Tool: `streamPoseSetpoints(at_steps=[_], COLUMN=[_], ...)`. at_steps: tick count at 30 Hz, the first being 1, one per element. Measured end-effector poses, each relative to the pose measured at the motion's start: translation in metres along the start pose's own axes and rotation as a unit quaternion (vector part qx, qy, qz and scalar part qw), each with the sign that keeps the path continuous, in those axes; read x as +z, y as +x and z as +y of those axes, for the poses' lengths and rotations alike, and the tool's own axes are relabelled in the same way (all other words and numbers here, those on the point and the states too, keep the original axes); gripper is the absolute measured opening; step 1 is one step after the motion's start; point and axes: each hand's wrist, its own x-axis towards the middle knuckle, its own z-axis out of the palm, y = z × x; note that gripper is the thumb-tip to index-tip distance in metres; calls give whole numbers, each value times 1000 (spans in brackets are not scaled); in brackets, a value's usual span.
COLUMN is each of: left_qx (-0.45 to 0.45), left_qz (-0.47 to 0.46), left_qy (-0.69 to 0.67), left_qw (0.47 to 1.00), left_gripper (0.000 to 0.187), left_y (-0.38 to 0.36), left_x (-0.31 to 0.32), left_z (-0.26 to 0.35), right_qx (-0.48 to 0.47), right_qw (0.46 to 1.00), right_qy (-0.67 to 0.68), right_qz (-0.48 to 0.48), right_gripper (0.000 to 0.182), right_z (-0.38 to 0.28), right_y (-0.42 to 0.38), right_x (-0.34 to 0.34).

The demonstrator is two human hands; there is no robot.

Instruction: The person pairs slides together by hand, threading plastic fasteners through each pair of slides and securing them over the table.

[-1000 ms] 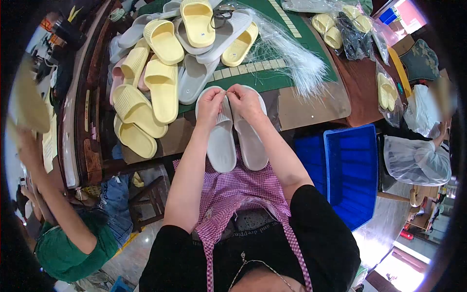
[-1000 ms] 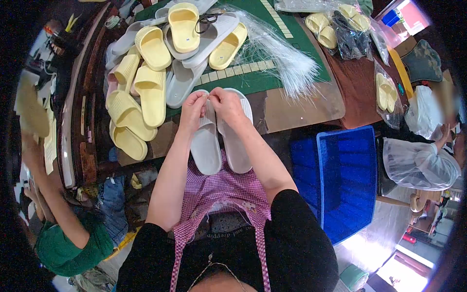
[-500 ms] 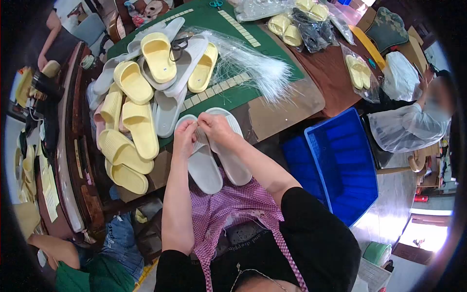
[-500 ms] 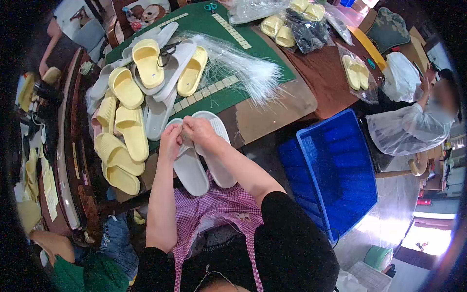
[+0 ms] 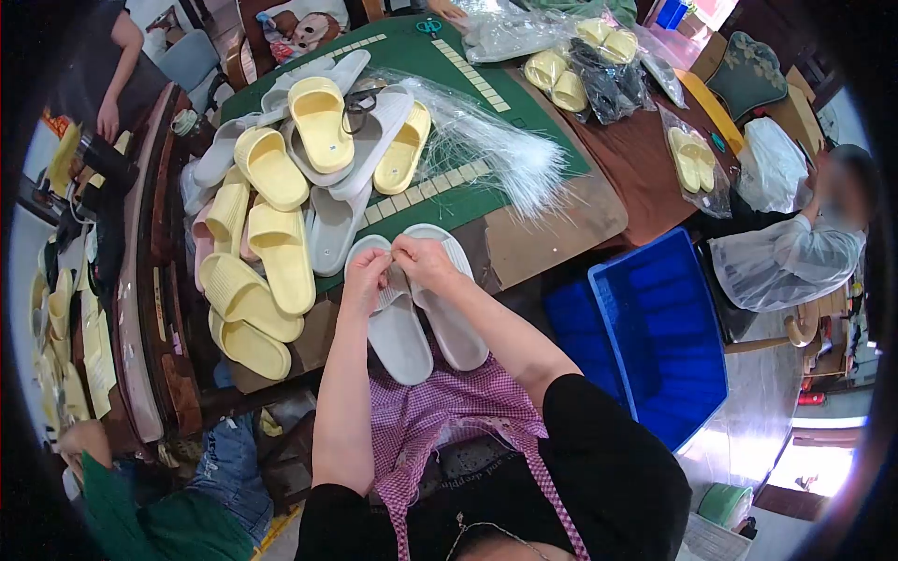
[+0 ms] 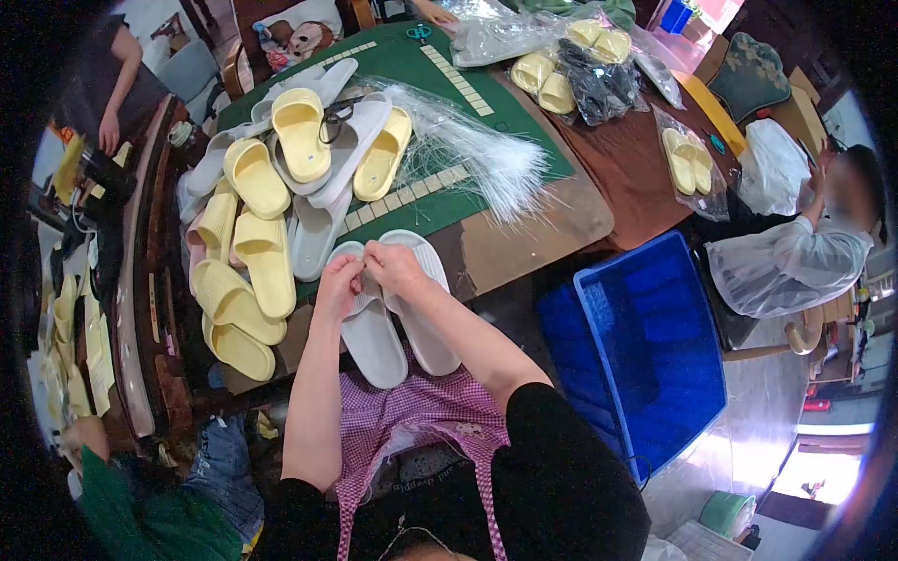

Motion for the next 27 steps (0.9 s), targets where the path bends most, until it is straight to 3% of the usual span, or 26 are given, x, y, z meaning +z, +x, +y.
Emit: streamPoseSetpoints(at_steps=[6,8,10,12,13,14,16,17,19,20,22,25,27], left_qx=[23,63,111,300,298,302,432,433,324,324,97,119,14], left_qz=[34,72,76,183,175,182,229,233,233,234,218,242,181], left_qy=[-9,14,5,257,346,345,459,459,458,457,287,367,151], left_qw=[999,995,991,900,872,870,742,740,795,795,928,890,972], left_gripper=[5,7,10,21,30,30,34,34,39,39,42,43,39], left_y=[-3,-7,-12,-18,-32,-41,-63,-75,-102,-114,-136,-149,-153], left_x=[8,13,12,13,11,6,-5,-12,-25,-26,-26,-19,-14], left_z=[-1,-1,-5,-6,3,1,-6,-12,-30,-40,-59,-74,-81], right_qx=[-2,-76,-96,-72,-62,-46,64,122,163,163,216,263,285], right_qw=[999,991,987,987,984,985,985,975,964,964,969,952,932], right_qy=[46,24,10,22,17,-1,86,147,189,189,117,145,216], right_qz=[24,110,125,144,166,167,137,115,88,87,43,54,61], right_gripper=[11,15,17,17,18,20,31,35,41,41,45,47,46], right_z=[-4,-6,-13,-10,-4,6,26,18,32,30,24,16,3], right_y=[2,7,6,-4,-13,-25,-56,-72,-106,-120,-144,-167,-172], right_x=[2,-2,-19,-33,-38,-44,-49,-56,-55,-55,-53,-37,-35])
